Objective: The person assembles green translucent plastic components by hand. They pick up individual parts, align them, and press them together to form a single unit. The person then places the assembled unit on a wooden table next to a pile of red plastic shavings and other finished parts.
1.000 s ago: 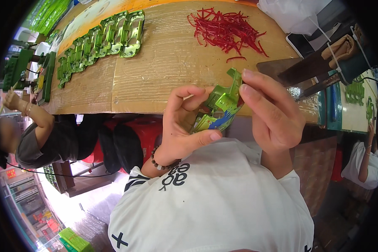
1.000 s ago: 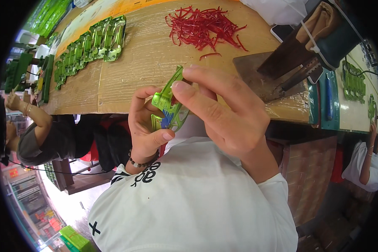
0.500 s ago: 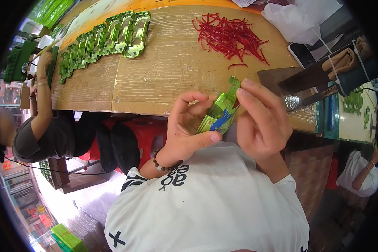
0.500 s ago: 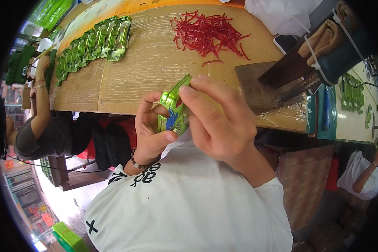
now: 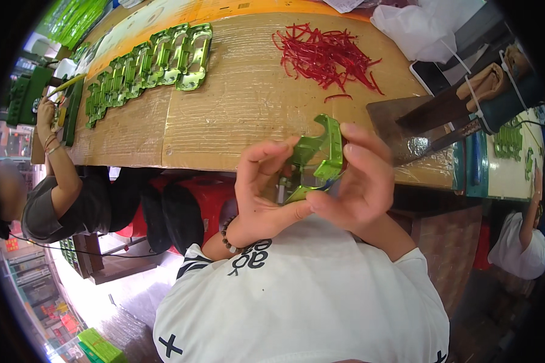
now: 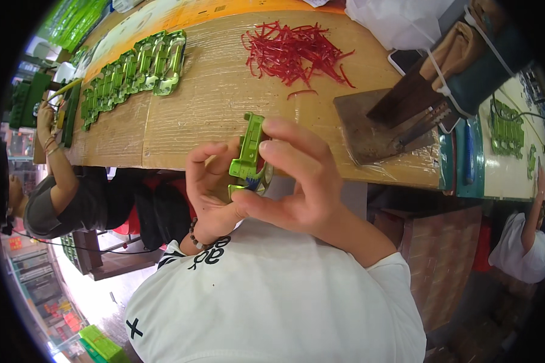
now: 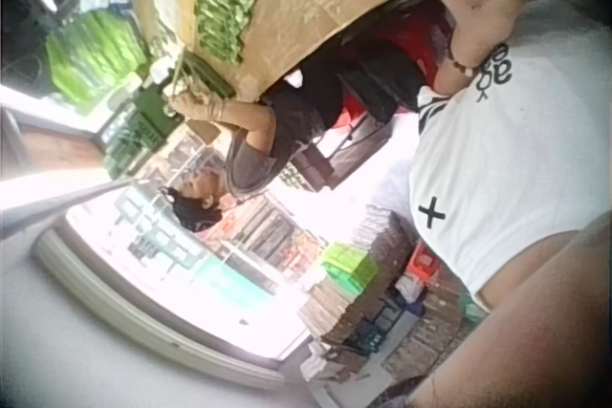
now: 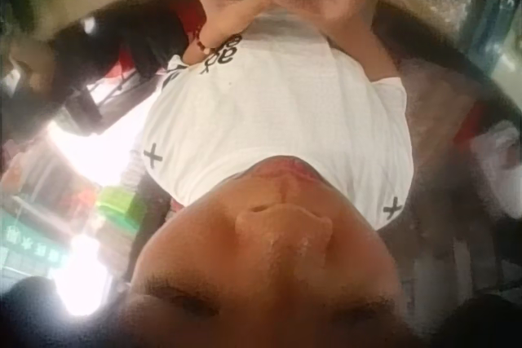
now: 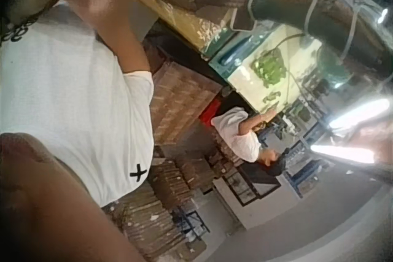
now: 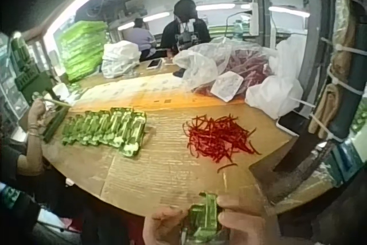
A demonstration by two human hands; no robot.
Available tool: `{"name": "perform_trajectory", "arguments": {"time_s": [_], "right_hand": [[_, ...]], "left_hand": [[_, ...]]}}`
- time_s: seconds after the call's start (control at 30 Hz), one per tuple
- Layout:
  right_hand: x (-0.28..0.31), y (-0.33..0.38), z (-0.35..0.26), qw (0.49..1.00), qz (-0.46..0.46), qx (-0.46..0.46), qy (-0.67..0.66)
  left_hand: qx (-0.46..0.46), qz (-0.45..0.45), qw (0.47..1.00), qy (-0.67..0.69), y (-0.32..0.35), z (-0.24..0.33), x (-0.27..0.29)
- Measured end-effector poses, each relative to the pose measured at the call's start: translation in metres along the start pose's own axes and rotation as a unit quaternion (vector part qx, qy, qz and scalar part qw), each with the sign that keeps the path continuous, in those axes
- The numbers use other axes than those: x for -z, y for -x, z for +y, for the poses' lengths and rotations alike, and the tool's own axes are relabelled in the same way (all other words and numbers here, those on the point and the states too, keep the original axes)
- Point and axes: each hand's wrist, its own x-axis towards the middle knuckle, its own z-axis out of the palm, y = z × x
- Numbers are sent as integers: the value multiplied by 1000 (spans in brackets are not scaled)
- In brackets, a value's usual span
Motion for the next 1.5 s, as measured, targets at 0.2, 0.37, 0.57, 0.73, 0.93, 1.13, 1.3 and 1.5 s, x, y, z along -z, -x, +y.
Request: {"name": "perform_trajectory", "arguments": {"time_s": [0.2, 0.37, 0.57, 0.73, 0.93, 1.13, 1.3, 1.5], "right_hand": [[17, 21, -11, 963, 2, -155, -219], [53, 32, -46, 704, 192, -465, -502], [113, 42, -33, 340, 192, -530, -753], [122, 26, -30, 308, 302, -508, -745], [136, 28, -9, 283, 218, -475, -804], [135, 40, -8, 305, 209, -463, -806], [136, 41, -8, 282, 185, -461, -821], [137, 43, -8, 295, 192, -452, -819]], "left_hand": [[74, -88, 984, -136, -4, 21, -5], [146, -180, 972, 42, -10, 27, -9], [191, -133, 972, -29, -27, 12, -38], [215, -147, 966, 10, -47, -10, -72], [135, -188, 971, 59, -56, -23, -82], [114, -205, 972, 26, -53, -27, -76], [98, -204, 972, 64, -49, -28, -76], [101, -202, 972, 72, -51, -25, -78]]}}
